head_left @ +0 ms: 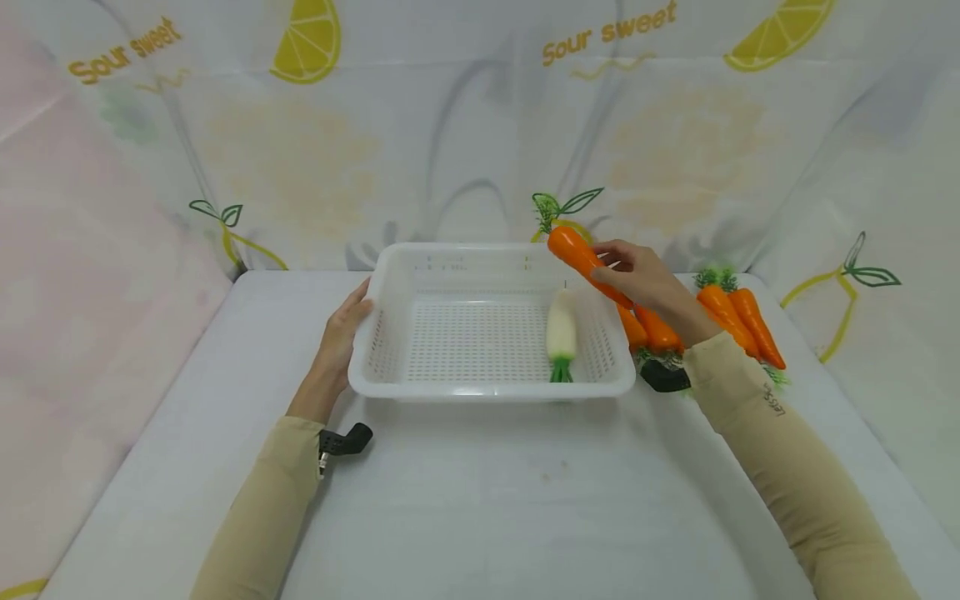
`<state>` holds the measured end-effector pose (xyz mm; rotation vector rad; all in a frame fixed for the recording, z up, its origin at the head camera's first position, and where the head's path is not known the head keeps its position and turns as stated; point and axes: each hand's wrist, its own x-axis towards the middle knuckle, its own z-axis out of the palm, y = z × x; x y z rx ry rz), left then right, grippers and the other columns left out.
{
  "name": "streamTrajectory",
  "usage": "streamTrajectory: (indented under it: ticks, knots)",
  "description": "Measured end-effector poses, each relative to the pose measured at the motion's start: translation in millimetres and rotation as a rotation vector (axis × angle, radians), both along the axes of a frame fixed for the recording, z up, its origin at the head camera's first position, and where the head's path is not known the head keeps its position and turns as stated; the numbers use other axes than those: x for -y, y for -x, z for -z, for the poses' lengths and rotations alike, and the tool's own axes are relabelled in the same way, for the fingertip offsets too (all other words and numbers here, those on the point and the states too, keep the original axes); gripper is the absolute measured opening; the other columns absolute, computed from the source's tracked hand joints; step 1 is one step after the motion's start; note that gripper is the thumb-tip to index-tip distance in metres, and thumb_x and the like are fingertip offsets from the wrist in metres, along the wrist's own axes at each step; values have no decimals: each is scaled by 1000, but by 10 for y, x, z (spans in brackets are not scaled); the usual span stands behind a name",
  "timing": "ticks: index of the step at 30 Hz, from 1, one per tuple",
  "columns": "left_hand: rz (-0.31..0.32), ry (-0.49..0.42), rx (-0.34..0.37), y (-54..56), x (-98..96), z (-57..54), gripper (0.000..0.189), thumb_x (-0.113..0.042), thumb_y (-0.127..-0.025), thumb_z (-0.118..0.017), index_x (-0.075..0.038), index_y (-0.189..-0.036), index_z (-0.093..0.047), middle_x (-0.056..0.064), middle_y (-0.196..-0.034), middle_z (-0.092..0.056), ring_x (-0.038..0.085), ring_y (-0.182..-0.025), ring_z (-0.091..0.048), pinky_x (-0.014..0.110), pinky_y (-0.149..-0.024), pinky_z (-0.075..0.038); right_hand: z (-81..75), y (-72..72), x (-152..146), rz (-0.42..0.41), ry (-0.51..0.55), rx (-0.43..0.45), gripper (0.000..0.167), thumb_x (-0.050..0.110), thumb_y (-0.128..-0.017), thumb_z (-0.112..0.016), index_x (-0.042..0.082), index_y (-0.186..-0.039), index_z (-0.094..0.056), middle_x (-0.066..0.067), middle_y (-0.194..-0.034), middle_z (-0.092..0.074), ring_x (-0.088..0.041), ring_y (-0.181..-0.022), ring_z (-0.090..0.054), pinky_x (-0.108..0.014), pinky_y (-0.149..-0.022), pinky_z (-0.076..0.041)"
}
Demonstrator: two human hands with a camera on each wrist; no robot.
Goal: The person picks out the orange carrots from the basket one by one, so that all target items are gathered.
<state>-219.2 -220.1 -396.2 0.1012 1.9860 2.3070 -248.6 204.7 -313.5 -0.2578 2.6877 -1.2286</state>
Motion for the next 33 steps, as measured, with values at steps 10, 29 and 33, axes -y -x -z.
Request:
streamTrajectory:
  ticks: [10, 29, 33]
  knots:
    - [31, -39, -23, -36, 1, -10, 52, -30, -101, -43, -26, -150, -27, -2, -128, -50, 8, -103, -52, 20, -81, -48, 156, -98, -469, 67, 2, -20, 60, 47, -93, -52, 19, -144, -36, -11, -134, -45, -29, -108, -48, -41, -74, -48]
    - [59, -33, -48, -26, -16, -25, 52, -31, -101, -42, -24, -150, -26, 0, -131, -49, 9, -106, -53, 20, -81, -50, 460, -367, -1632, 265, -157, -61, 70, 48, -96, -42, 1, -147, -27, -29, -137, -37, -42, -119, -40, -27, -77, -42]
    - [43, -8, -36, -21, -5, -21, 51, -32, -101, -42, -26, -150, -27, -2, -130, -49, 9, -106, -52, 20, -81, -49, 515, -390, -1857, 308, -189, -39, 72, 47, -97, -39, -3, -145, -25, -32, -137, -36, -46, -118, -39, -21, -69, -41]
